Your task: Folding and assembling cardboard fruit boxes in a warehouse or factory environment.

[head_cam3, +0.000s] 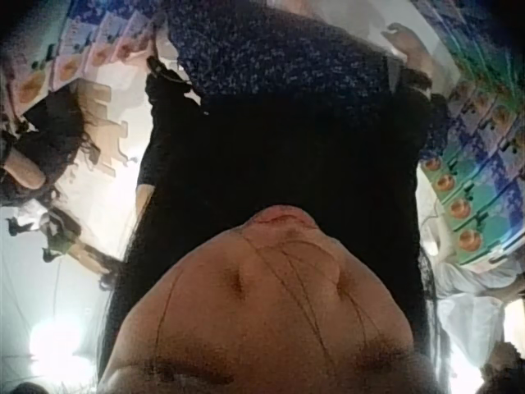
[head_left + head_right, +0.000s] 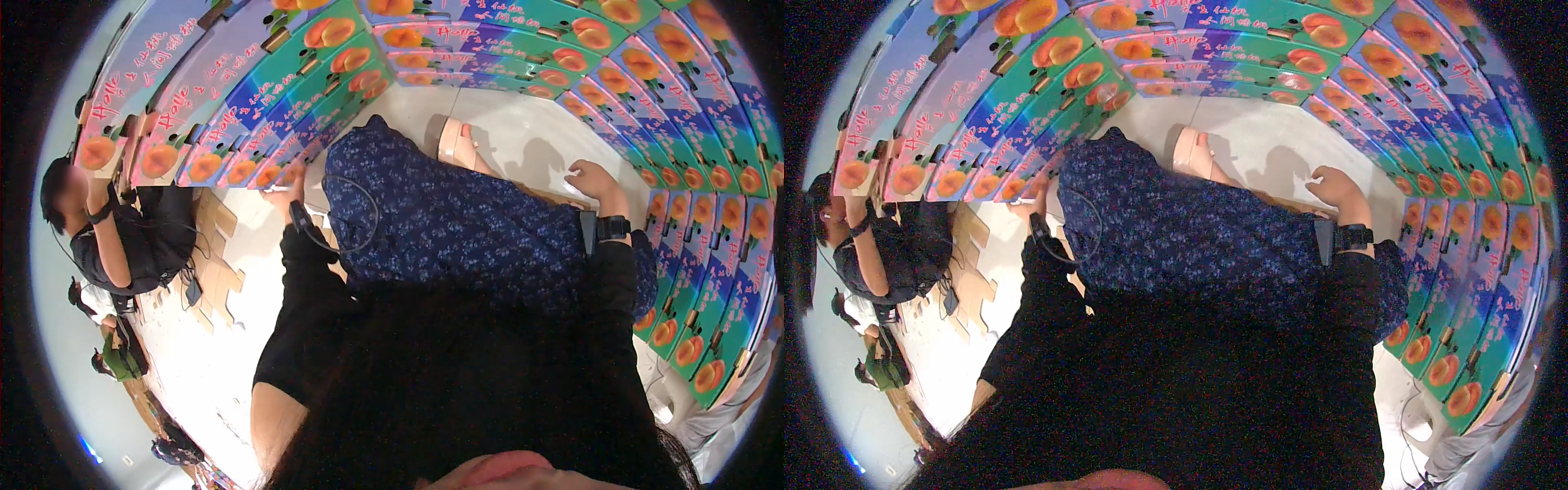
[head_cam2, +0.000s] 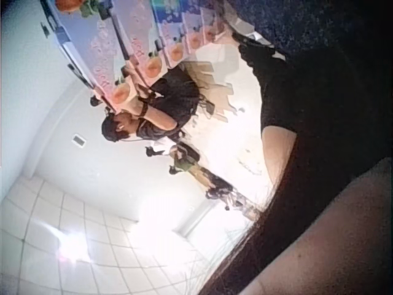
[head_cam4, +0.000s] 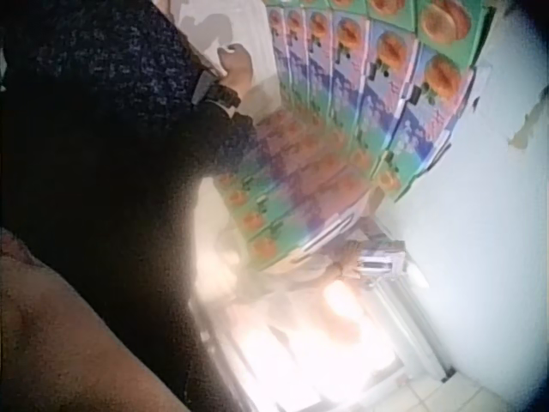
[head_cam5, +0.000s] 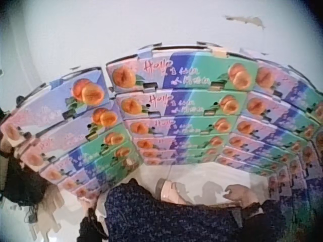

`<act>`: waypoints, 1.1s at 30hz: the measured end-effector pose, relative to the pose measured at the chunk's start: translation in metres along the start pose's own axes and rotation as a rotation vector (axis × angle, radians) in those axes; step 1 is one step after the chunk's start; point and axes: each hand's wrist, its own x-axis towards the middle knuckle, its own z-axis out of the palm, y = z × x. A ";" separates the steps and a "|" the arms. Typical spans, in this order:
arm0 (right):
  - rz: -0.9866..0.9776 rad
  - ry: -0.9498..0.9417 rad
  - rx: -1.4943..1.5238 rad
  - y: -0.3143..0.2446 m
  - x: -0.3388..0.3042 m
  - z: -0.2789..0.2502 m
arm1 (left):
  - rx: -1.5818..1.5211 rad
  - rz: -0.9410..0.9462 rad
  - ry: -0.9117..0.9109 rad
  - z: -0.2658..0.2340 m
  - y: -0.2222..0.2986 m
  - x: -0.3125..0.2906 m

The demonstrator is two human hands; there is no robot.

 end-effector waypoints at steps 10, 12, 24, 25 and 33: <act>-0.004 -0.017 0.005 -0.005 -0.002 -0.003 | 0.137 0.248 0.645 -0.082 0.106 -0.049; -0.040 0.007 -0.006 0.002 0.003 0.002 | 0.051 0.518 0.747 -0.101 0.150 -0.027; -0.296 0.113 0.285 -0.041 -0.021 -0.015 | -0.832 0.583 0.367 -0.226 0.342 0.072; -0.483 0.125 0.449 -0.054 -0.021 -0.016 | -0.845 0.584 0.371 -0.232 0.337 0.086; -1.153 0.300 0.596 -0.258 -0.062 -0.118 | -0.934 0.154 -0.275 -0.242 0.292 0.146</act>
